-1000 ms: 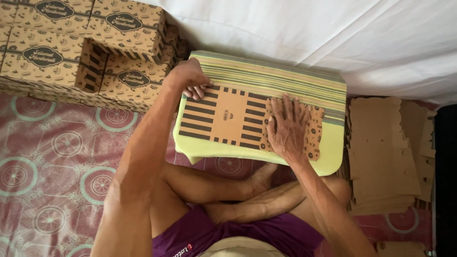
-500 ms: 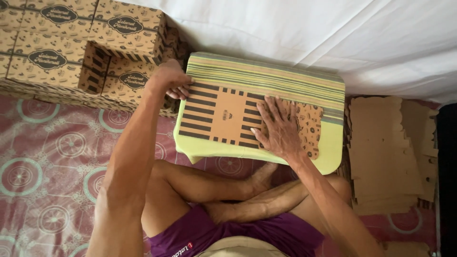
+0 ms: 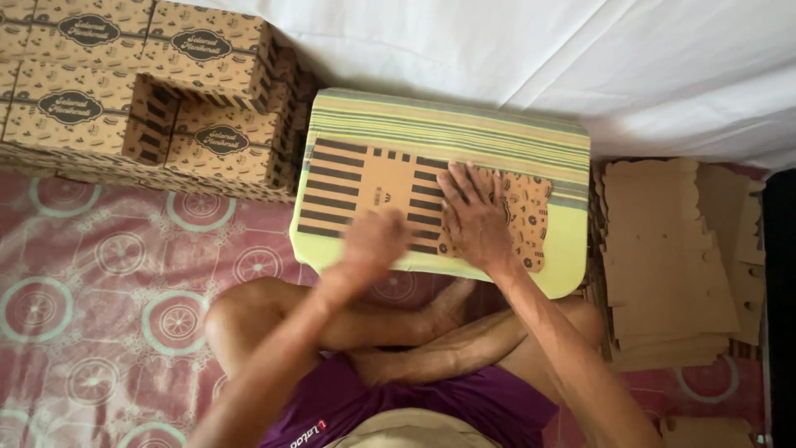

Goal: Assembling small cardboard boxes from flat sheets by folding and tucking flaps.

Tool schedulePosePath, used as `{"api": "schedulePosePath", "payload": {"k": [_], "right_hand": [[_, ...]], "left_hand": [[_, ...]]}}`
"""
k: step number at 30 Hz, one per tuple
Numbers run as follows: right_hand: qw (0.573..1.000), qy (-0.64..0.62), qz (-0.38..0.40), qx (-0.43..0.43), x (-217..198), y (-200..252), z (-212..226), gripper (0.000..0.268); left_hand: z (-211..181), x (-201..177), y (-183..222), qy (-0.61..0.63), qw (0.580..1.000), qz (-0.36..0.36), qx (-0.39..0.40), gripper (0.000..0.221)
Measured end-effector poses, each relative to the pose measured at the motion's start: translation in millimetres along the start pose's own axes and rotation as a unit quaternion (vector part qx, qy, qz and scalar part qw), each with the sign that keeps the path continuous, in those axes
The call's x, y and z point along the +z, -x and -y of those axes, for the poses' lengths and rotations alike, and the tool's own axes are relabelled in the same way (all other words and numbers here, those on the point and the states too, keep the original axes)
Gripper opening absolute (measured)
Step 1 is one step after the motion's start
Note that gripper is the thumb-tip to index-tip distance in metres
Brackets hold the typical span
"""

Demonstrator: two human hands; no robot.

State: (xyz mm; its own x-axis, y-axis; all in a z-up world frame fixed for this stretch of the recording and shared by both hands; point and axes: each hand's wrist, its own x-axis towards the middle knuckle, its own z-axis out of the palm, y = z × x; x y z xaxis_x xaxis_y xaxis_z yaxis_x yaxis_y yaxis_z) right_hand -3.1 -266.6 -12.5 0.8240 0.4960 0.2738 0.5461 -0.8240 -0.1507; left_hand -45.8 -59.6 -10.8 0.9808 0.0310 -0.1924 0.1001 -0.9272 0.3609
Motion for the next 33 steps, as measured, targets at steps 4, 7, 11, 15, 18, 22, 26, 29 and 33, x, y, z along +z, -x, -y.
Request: {"api": "schedulePosePath", "payload": {"k": [4,7,11,15,18,22,26,29,33], "right_hand": [[0.999,-0.008,-0.041,-0.001,-0.2,0.3,-0.2,0.046],[0.998,0.011,-0.056,-0.013,7.5,1.6,-3.7,0.045],[0.997,0.007,-0.067,-0.023,7.4,0.5,-2.5,0.05],[0.997,0.038,-0.061,-0.041,13.3,2.3,-7.4,0.065],[0.995,0.07,-0.049,-0.052,4.7,1.4,0.7,0.074],[0.995,0.063,-0.038,-0.061,6.7,2.3,-1.7,0.08],[0.998,0.02,-0.023,-0.048,8.7,2.7,-2.3,0.085],[0.999,0.007,-0.016,-0.044,9.9,4.0,-2.8,0.086],[0.999,0.001,-0.01,-0.042,8.1,2.9,-2.4,0.086]], "left_hand": [[-50.1,15.1,11.4,0.069,0.997,0.013,0.023,0.032],[-65.7,1.6,10.3,0.062,0.997,0.044,0.021,0.034],[-59.0,15.2,-4.4,0.071,0.993,0.087,0.022,0.027],[-63.3,-8.0,-0.5,0.075,0.989,0.127,0.002,0.027],[-56.0,-29.5,9.1,0.113,0.984,0.14,0.0,0.023],[-43.1,-36.6,11.2,0.098,0.986,0.136,-0.025,0.028],[-19.1,-33.5,7.9,0.091,0.985,0.138,-0.057,0.033],[3.6,-28.3,3.9,0.099,0.983,0.142,-0.062,0.037],[36.9,-20.6,-4.3,0.099,0.983,0.133,-0.077,0.032]]}}
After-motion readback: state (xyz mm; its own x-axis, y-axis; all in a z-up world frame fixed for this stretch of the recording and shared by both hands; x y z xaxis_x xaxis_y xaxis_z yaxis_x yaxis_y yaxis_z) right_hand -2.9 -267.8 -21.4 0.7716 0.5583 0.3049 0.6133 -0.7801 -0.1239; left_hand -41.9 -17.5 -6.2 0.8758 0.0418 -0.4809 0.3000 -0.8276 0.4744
